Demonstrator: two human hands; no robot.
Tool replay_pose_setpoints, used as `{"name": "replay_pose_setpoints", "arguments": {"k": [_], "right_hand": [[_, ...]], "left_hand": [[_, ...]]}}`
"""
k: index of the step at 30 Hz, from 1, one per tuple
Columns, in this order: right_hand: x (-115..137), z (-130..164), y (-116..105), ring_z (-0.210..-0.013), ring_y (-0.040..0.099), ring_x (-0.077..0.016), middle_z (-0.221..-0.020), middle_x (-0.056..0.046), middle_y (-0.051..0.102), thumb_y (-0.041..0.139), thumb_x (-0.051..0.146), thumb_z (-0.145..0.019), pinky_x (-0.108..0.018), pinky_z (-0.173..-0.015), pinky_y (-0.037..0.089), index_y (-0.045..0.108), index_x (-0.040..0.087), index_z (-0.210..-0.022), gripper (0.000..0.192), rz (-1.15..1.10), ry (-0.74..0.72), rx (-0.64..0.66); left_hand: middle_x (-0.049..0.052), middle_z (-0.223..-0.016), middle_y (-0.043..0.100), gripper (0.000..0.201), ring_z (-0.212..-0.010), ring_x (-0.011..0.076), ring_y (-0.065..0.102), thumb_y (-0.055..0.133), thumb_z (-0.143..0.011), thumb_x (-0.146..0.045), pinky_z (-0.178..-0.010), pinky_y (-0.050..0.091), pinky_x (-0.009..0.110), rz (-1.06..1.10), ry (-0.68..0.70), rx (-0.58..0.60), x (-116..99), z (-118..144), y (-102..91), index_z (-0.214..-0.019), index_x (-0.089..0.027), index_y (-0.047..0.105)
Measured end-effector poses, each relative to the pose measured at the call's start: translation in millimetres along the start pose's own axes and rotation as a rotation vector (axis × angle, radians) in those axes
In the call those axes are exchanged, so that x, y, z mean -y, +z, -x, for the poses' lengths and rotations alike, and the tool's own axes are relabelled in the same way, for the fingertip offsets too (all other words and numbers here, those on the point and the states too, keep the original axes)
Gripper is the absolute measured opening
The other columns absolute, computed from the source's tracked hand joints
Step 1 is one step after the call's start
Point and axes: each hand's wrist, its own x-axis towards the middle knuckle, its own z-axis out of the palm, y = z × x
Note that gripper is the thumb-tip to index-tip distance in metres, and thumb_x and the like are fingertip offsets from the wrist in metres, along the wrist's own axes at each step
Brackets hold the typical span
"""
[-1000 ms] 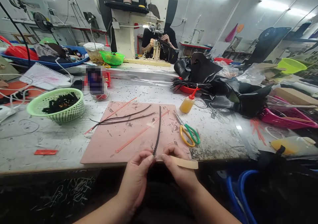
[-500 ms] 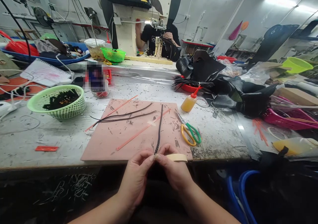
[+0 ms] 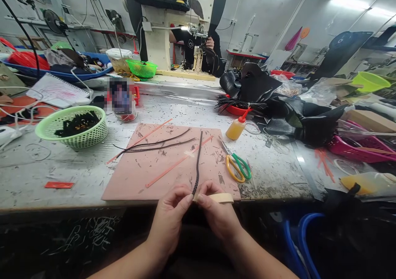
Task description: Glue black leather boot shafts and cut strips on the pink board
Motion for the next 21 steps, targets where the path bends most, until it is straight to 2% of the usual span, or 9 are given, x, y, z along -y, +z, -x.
{"name": "replay_pose_setpoints", "arguments": {"k": [5, 14, 18, 21], "right_hand": [[0.6, 0.2, 0.8, -0.056, 0.043, -0.0089, -0.058, 0.005, 0.051, 0.078, 0.028, -0.058, -0.023, -0.059, 0.038, 0.054, 0.018, -0.059, 0.026, 0.01, -0.01, 0.001], [-3.1, -1.1, -3.3, -0.056, 0.042, -0.008, -0.058, 0.006, 0.05, 0.076, 0.03, -0.061, -0.021, -0.057, 0.037, 0.054, 0.018, -0.063, 0.025, 0.073, -0.036, 0.002], [-1.2, -0.9, -4.0, -0.058, 0.043, -0.0085, -0.06, 0.005, 0.052, 0.075, 0.03, -0.063, -0.021, -0.058, 0.037, 0.054, 0.018, -0.064, 0.024, 0.126, -0.062, 0.013], [1.1, -1.1, -2.8, -0.057, 0.043, -0.0086, -0.06, 0.005, 0.052, 0.075, 0.03, -0.063, -0.021, -0.056, 0.037, 0.053, 0.019, -0.063, 0.025, 0.175, -0.08, -0.028]], "left_hand": [[-0.001, -0.07, 0.053, 0.013, -0.073, 0.0147, 0.048, 0.074, -0.064, -0.027, -0.071, 0.041, 0.023, 0.051, -0.039, -0.033, -4.5, 1.8, 3.7, -0.058, -0.018, 0.066], [-0.001, -0.073, 0.052, 0.01, -0.076, 0.0147, 0.048, 0.071, -0.069, -0.025, -0.072, 0.04, 0.022, -0.002, -0.003, 0.001, -2.2, 2.3, 0.5, -0.061, -0.02, 0.066], [0.001, -0.075, 0.051, 0.009, -0.078, 0.0162, 0.049, 0.068, -0.072, -0.024, -0.072, 0.041, 0.023, -0.063, 0.069, 0.033, -1.0, 1.8, -1.8, -0.064, -0.021, 0.067], [0.003, -0.079, 0.053, 0.008, -0.08, 0.0186, 0.05, 0.065, -0.075, -0.025, -0.075, 0.042, 0.025, -0.128, 0.143, 0.066, -3.6, 2.2, -4.7, -0.07, -0.022, 0.071]]}}
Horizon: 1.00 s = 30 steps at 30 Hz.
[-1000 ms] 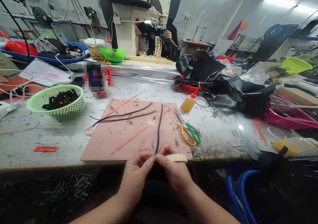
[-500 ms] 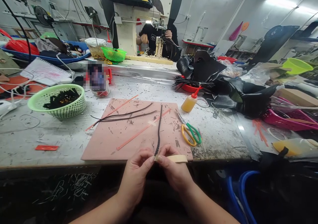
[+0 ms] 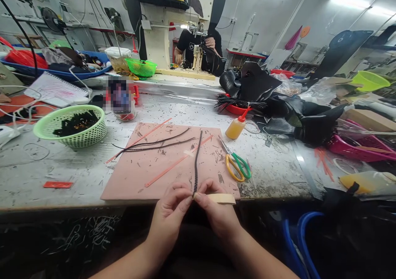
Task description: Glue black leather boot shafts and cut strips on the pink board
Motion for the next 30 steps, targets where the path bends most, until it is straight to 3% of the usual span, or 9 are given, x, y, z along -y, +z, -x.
{"name": "replay_pose_setpoints", "arguments": {"k": [5, 9, 12, 18, 23, 25, 27, 30], "right_hand": [[3.6, -0.9, 0.3, -0.059, 0.048, -0.0111, -0.066, 0.002, 0.056, 0.075, 0.031, -0.059, -0.024, -0.056, 0.041, 0.059, 0.02, -0.072, 0.024, 0.057, 0.031, -0.005], [7.0, 0.7, -0.6, -0.064, 0.049, -0.0136, -0.066, 0.001, 0.054, 0.071, 0.028, -0.063, -0.027, -0.06, 0.041, 0.061, 0.019, -0.063, 0.013, 0.203, -0.091, 0.009], [9.7, 2.5, -0.6, -0.061, 0.047, -0.0131, -0.061, 0.002, 0.051, 0.068, 0.027, -0.067, -0.026, -0.059, 0.04, 0.059, 0.02, -0.059, 0.014, 0.265, -0.167, 0.001], [12.3, 0.0, -2.7, -0.066, 0.051, -0.0143, -0.068, 0.0, 0.055, 0.065, 0.026, -0.072, -0.027, -0.063, 0.043, 0.063, 0.02, -0.065, 0.01, 0.238, -0.195, 0.128], [13.2, -2.5, -4.6, -0.077, 0.054, -0.0174, -0.076, -0.003, 0.055, 0.067, 0.035, -0.071, -0.031, -0.073, 0.045, 0.069, 0.021, -0.07, 0.014, 0.219, -0.14, 0.218], [13.4, -2.0, -4.6, -0.079, 0.054, -0.018, -0.078, -0.003, 0.056, 0.066, 0.038, -0.071, -0.031, -0.074, 0.046, 0.069, 0.021, -0.072, 0.017, 0.2, -0.103, 0.252], [13.7, -1.0, -4.0, -0.071, 0.055, -0.0159, -0.075, -0.002, 0.056, 0.065, 0.037, -0.073, -0.029, -0.065, 0.047, 0.066, 0.021, -0.072, 0.017, 0.156, -0.072, 0.274], [16.6, 0.2, -1.4, -0.06, 0.051, -0.0126, -0.07, 0.0, 0.053, 0.065, 0.034, -0.072, -0.025, -0.054, 0.044, 0.061, 0.02, -0.069, 0.014, 0.178, -0.108, 0.227]], "left_hand": [[0.005, -0.078, 0.056, 0.006, -0.078, 0.0211, 0.052, 0.066, -0.072, -0.024, -0.072, 0.043, 0.027, -0.14, 0.064, 0.017, -10.6, -0.7, -2.0, -0.071, -0.022, 0.071], [0.003, -0.068, 0.056, 0.011, -0.068, 0.0188, 0.05, 0.066, -0.071, -0.025, -0.065, 0.042, 0.025, -0.182, 0.011, 0.011, -15.6, -2.5, 0.1, -0.061, -0.021, 0.068], [0.002, -0.065, 0.057, 0.012, -0.066, 0.0173, 0.049, 0.068, -0.069, -0.028, -0.064, 0.042, 0.024, -0.112, -0.125, 0.002, -14.6, -2.7, 0.5, -0.06, -0.02, 0.067], [-0.003, -0.06, 0.057, 0.02, -0.057, 0.0097, 0.048, 0.079, -0.058, -0.027, -0.059, 0.041, 0.019, 0.235, -0.377, -0.036, -19.6, -0.9, 2.7, -0.065, -0.018, 0.063], [-0.005, -0.057, 0.055, 0.03, -0.051, 0.0069, 0.046, 0.082, -0.055, -0.019, -0.049, 0.038, 0.016, 0.487, -0.495, 0.047, -26.6, -2.6, 6.4, -0.066, -0.019, 0.054], [-0.005, -0.057, 0.055, 0.03, -0.05, 0.0061, 0.045, 0.083, -0.054, -0.02, -0.047, 0.037, 0.015, 0.511, -0.529, 0.08, -27.7, -3.1, 6.9, -0.063, -0.017, 0.055], [-0.004, -0.056, 0.056, 0.029, -0.05, 0.0064, 0.045, 0.083, -0.053, -0.023, -0.048, 0.037, 0.015, 0.482, -0.54, 0.089, -28.0, -3.0, 6.3, -0.06, -0.016, 0.056], [-0.001, -0.057, 0.059, 0.025, -0.055, 0.0096, 0.05, 0.082, -0.054, -0.029, -0.055, 0.04, 0.019, 0.32, -0.476, 0.074, -28.1, -2.3, 3.5, -0.06, -0.016, 0.062]]}}
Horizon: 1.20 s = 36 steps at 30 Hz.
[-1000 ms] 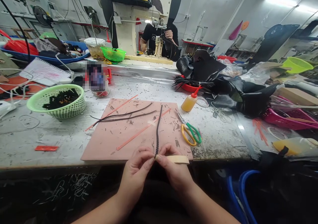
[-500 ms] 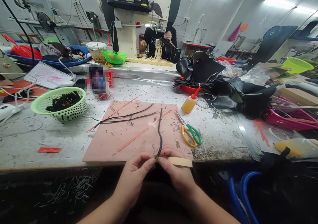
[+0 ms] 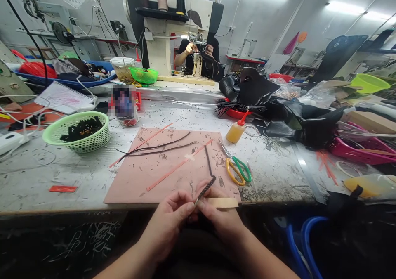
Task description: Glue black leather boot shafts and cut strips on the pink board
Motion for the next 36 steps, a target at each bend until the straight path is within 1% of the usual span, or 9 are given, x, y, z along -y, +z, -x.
{"name": "replay_pose_setpoints", "arguments": {"k": [4, 7, 10, 18, 23, 25, 28, 34, 36], "right_hand": [[7.6, -0.9, 1.4, -0.062, 0.051, -0.0127, -0.072, 0.0, 0.051, 0.064, 0.022, -0.07, -0.024, -0.055, 0.043, 0.06, 0.019, -0.063, 0.009, 0.162, -0.068, -0.069], [10.2, -1.3, -2.5, -0.06, 0.052, -0.0122, -0.075, -0.001, 0.052, 0.06, 0.021, -0.073, -0.025, -0.054, 0.043, 0.063, 0.02, -0.069, 0.005, 0.134, -0.056, 0.031], [10.9, -1.9, -8.5, -0.067, 0.054, -0.0148, -0.076, -0.002, 0.053, 0.058, 0.021, -0.075, -0.028, -0.061, 0.045, 0.066, 0.021, -0.073, 0.008, 0.143, -0.064, 0.12], [22.4, -6.7, -11.9, -0.074, 0.053, -0.0162, -0.081, -0.004, 0.056, 0.054, 0.025, -0.079, -0.03, -0.068, 0.045, 0.065, 0.021, -0.077, 0.012, 0.204, -0.133, 0.323], [16.8, -9.0, -11.9, -0.078, 0.052, -0.0146, -0.08, -0.002, 0.051, 0.052, 0.019, -0.079, -0.028, -0.071, 0.045, 0.057, 0.019, -0.075, 0.006, 0.29, -0.23, 0.278], [14.0, -8.9, -11.7, -0.077, 0.052, -0.0141, -0.079, -0.002, 0.05, 0.051, 0.015, -0.078, -0.028, -0.071, 0.045, 0.053, 0.019, -0.074, 0.006, 0.367, -0.238, 0.24], [15.5, -7.9, -11.8, -0.077, 0.053, -0.0132, -0.08, -0.002, 0.05, 0.049, 0.014, -0.078, -0.026, -0.07, 0.045, 0.05, 0.019, -0.074, 0.007, 0.504, -0.261, 0.22], [29.1, -16.1, -29.8, -0.083, 0.054, -0.0146, -0.086, -0.003, 0.06, 0.047, 0.014, -0.079, -0.027, -0.076, 0.046, 0.054, 0.019, -0.078, 0.009, 1.006, -0.429, 0.462], [30.9, -22.1, -49.5, -0.082, 0.054, -0.0167, -0.087, -0.004, 0.063, 0.043, 0.011, -0.078, -0.031, -0.076, 0.045, 0.056, 0.019, -0.076, 0.016, 1.205, -0.507, 0.437]], "left_hand": [[0.002, -0.055, 0.061, 0.026, -0.058, 0.0135, 0.053, 0.081, -0.055, -0.036, -0.06, 0.041, 0.023, -0.193, 0.048, -0.039, -1.5, 1.2, -3.2, -0.061, -0.015, 0.066], [0.001, -0.053, 0.06, 0.027, -0.054, 0.0121, 0.051, 0.08, -0.055, -0.037, -0.057, 0.04, 0.022, -0.108, -0.006, 0.001, -2.5, 2.2, -2.1, -0.061, -0.015, 0.066], [0.001, -0.052, 0.058, 0.025, -0.049, 0.0095, 0.048, 0.081, -0.054, -0.034, -0.052, 0.037, 0.02, -0.012, -0.072, 0.069, -3.2, 3.9, 0.3, -0.059, -0.014, 0.066], [-0.002, -0.043, 0.048, 0.032, -0.038, 0.0047, 0.034, 0.081, -0.053, -0.039, -0.042, 0.022, 0.018, 0.045, -0.175, 0.216, -2.3, 5.2, -0.6, -0.059, -0.012, 0.066], [0.001, -0.054, 0.06, 0.031, -0.052, 0.0106, 0.05, 0.082, -0.052, -0.038, -0.053, 0.038, 0.02, -0.077, -0.084, 0.127, -2.3, 1.8, -6.1, -0.062, -0.014, 0.065], [0.001, -0.058, 0.063, 0.031, -0.059, 0.0132, 0.054, 0.082, -0.052, -0.038, -0.06, 0.041, 0.022, -0.186, -0.022, 0.068, -3.6, 2.0, -6.7, -0.062, -0.015, 0.064], [-0.001, -0.052, 0.059, 0.028, -0.054, 0.0122, 0.05, 0.076, -0.058, -0.04, -0.057, 0.04, 0.022, -0.348, 0.012, -0.015, -4.6, 2.8, -5.9, -0.059, -0.015, 0.063], [-0.002, -0.05, 0.054, 0.026, -0.051, 0.0116, 0.046, 0.071, -0.059, -0.038, -0.053, 0.038, 0.023, -0.508, 0.012, 0.014, 3.3, -4.0, -10.9, -0.054, -0.015, 0.06], [-0.002, -0.049, 0.053, 0.024, -0.049, 0.0111, 0.045, 0.071, -0.058, -0.036, -0.052, 0.038, 0.022, -0.51, -0.006, -0.02, 5.5, -7.2, -14.6, -0.055, -0.015, 0.06]]}}
